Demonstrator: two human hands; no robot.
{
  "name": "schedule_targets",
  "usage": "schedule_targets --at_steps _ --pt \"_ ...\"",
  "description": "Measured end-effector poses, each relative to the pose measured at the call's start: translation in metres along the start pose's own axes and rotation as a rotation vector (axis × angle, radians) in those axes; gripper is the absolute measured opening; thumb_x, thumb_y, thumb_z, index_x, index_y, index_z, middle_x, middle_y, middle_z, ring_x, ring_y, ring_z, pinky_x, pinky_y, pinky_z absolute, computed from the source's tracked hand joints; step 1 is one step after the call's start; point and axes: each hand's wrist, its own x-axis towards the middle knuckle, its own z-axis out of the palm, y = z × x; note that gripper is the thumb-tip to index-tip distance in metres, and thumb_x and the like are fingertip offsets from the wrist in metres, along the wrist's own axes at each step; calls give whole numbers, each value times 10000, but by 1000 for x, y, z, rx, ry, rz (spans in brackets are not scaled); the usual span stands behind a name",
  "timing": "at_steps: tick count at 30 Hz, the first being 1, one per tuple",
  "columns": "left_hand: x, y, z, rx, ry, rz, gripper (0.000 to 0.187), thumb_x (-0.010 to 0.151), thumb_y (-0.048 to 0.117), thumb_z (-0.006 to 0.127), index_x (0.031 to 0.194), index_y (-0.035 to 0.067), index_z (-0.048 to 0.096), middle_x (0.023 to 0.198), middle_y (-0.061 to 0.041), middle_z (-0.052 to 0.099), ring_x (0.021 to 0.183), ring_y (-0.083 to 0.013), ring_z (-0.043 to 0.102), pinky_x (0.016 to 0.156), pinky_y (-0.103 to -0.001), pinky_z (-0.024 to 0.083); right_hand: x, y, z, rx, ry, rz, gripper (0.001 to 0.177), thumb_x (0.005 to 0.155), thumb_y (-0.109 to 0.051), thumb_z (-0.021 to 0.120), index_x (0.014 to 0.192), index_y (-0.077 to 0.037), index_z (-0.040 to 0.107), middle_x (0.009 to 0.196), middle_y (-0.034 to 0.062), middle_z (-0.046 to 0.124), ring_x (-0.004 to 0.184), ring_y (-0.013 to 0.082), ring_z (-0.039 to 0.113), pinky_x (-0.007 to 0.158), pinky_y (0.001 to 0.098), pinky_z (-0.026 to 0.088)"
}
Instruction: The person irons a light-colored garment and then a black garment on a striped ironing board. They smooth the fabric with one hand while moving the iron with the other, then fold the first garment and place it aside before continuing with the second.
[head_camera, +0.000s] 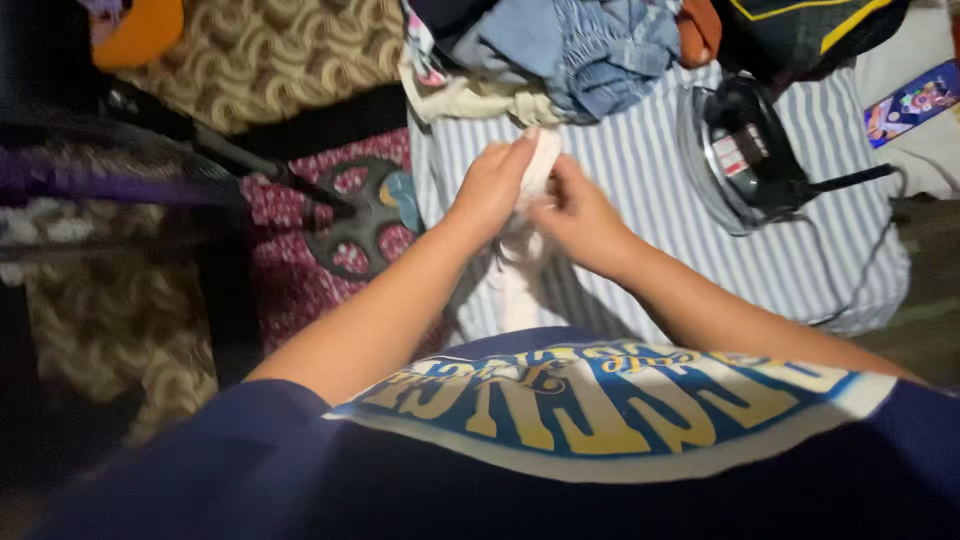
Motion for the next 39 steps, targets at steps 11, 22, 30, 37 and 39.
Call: schedule_targets --at_steps 11,22,30,37,39 --pt "-18 20 -87 -846 -575 -613 675 1032 608 403 1194 19 689 1045 -68 697 849 -159 628 779 -313 526 -2 -6 70 -78 411 251 108 946 -83 682 994 -48 591 899 5 637 817 80 598 725 248 493" --pt "19 -21 -25 -832 -943 -1003 514 993 597 455 1021 115 631 869 -35 678 724 -169 676 654 -341 581 -9 -54 74 174 483 288 186 888 -53 525 1041 -90 625 911 8 650 786 89 597 686 243 504" --pt "79 -43 -16 -984 -487 -893 185 907 143 566 993 -12 617 912 -166 702 814 -306 720 775 -469 621 -21 -95 78 -187 354 387 323 847 -134 751 1127 -96 592 942 17 649 852 83 577 713 270 473" --pt "99 -68 -56 -999 135 -616 171 768 -95 638 854 1 526 806 -83 578 688 -252 630 634 -432 575 -37 -99 62 -601 516 303 265 851 -110 681 1106 -50 641 903 23 678 812 105 614 728 278 508" --pt "96 -80 -60 -1045 138 -721 157 780 -70 638 881 6 546 831 -86 587 701 -249 637 629 -415 569 -41 -93 56 -705 560 303 236 866 -114 686 1090 -47 660 865 34 688 764 117 632 702 295 515"
